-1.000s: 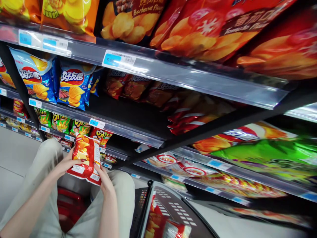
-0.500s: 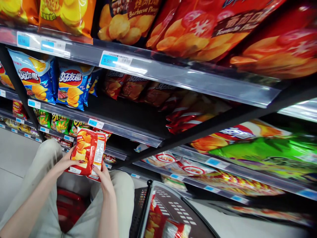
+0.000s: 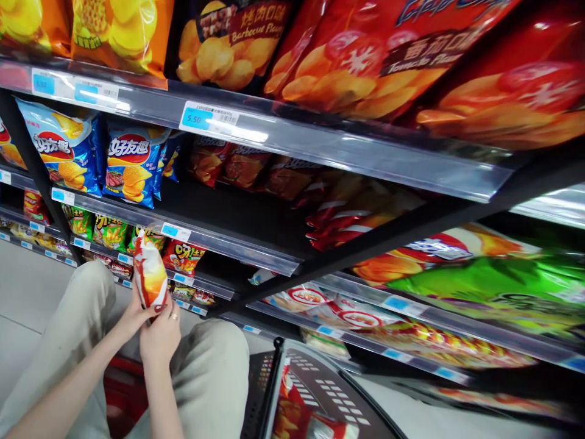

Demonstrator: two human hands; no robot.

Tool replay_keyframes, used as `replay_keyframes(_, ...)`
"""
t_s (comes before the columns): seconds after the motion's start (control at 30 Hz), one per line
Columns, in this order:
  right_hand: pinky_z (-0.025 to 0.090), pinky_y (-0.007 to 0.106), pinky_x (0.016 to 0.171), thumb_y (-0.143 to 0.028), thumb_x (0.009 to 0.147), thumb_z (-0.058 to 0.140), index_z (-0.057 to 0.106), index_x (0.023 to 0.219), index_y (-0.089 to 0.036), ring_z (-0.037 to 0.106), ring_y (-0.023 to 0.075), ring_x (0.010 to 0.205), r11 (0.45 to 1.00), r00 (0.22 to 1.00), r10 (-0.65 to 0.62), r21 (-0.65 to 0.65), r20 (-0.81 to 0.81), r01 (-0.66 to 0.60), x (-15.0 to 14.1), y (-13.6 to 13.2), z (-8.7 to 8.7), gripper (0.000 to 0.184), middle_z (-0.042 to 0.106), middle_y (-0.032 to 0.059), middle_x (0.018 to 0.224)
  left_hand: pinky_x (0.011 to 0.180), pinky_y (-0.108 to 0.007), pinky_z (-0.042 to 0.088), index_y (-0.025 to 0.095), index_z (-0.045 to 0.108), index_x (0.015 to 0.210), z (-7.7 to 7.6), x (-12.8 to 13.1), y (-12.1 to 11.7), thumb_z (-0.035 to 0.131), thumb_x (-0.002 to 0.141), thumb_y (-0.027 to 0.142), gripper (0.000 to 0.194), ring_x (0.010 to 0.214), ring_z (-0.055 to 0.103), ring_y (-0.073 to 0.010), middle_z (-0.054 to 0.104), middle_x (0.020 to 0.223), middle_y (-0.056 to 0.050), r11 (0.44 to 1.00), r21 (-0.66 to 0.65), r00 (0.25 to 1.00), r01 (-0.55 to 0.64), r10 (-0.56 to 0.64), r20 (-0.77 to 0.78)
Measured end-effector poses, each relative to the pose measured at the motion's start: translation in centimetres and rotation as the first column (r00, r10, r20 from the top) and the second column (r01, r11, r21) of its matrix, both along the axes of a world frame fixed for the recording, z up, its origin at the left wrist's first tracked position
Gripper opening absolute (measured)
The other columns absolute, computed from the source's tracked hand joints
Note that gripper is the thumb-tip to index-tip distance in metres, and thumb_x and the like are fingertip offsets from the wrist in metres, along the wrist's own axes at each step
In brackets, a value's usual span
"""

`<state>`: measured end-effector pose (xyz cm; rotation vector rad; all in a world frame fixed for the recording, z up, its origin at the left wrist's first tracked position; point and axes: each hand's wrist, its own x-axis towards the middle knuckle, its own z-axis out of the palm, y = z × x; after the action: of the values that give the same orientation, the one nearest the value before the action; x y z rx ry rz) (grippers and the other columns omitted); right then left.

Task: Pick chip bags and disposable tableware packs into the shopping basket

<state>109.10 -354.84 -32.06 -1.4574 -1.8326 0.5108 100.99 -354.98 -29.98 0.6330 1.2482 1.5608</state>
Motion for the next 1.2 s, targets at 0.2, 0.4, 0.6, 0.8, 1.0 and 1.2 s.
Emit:
replay_keyframes(0.2,0.047,0.050,0.072,-0.024,0.077,0.052,0.046,0.130,-0.008,0.052,0.0363,0.093,0.969,0.969,0.152,0.165,0.197,-0.186,-0.5,-1.5,1.9,0.056,0.058,0.0222,0.111,0.095,-0.036,0.048,0.017,0.056,0.109,0.1,-1.4,0.0,0.079,0.045,0.018,0.068,0.111,0.059,-0.0313,0.072,0.100,-0.008,0.981,-0.118,0.951,-0.151,0.176,0.253)
replay_keyframes(0.4,0.048,0.037,0.078,-0.025,0.087,0.048,0.057,0.116,-0.019,0.058,0.0228,0.084,0.925,0.918,0.348,0.225,-0.189,-0.305,3.2,0.6,3.3,0.031,0.065,0.0096,0.098,0.083,-0.041,0.055,0.017,0.057,0.098,-0.1,-3.7,-0.5,0.063,0.052,0.018,0.047,0.095,0.068,-0.0310,0.075,0.081,-0.007,0.961,-0.236,0.891,-0.146,0.231,0.391)
replay_keyframes(0.6,0.048,0.039,0.081,-0.051,0.073,0.063,0.061,0.108,-0.020,0.058,0.0275,0.097,0.905,0.656,-0.171,-0.381,-0.735,-0.191,6.7,4.5,0.3,0.047,0.060,0.0119,0.116,0.082,-0.048,0.056,0.012,0.056,0.111,0.2,-2.8,-0.9,0.065,0.054,0.017,0.059,0.095,0.068,-0.0354,0.075,0.091,-0.013,0.943,-0.327,0.849,0.059,0.126,0.514)
replay_keyframes(0.8,0.046,0.040,0.092,-0.049,0.054,0.082,0.065,0.106,-0.024,0.054,0.0316,0.116,0.591,0.434,-0.162,-0.439,-0.886,-0.677,9.1,4.1,0.5,0.060,0.065,0.0072,0.116,0.087,-0.043,0.054,0.010,0.061,0.106,1.4,-1.4,-1.4,0.074,0.063,0.038,0.053,0.103,0.065,-0.0354,0.075,0.094,-0.015,0.912,-0.336,0.817,0.235,0.001,0.576)
replay_keyframes(1.0,0.051,0.041,0.088,-0.033,0.060,0.082,0.060,0.107,-0.024,0.062,0.0281,0.101,0.654,0.446,-0.118,-0.407,-0.887,-0.638,8.4,4.5,0.8,0.053,0.068,0.0039,0.109,0.090,-0.040,0.052,0.013,0.061,0.105,0.6,-2.5,-0.3,0.081,0.057,0.042,0.059,0.104,0.065,-0.0326,0.073,0.101,-0.014,0.966,-0.228,0.919,0.119,-0.020,0.394)
replay_keyframes(1.2,0.052,0.040,0.087,-0.031,0.060,0.082,0.059,0.105,-0.023,0.063,0.0269,0.100,0.694,0.461,-0.112,-0.401,-0.881,-0.598,7.7,4.9,0.1,0.051,0.069,0.0032,0.107,0.089,-0.046,0.051,0.017,0.044,0.128,0.5,-2.9,-0.2,0.086,0.047,0.023,0.091,0.110,0.060,-0.0375,0.067,0.117,-0.014,0.980,-0.083,0.953,0.180,-0.153,0.263)
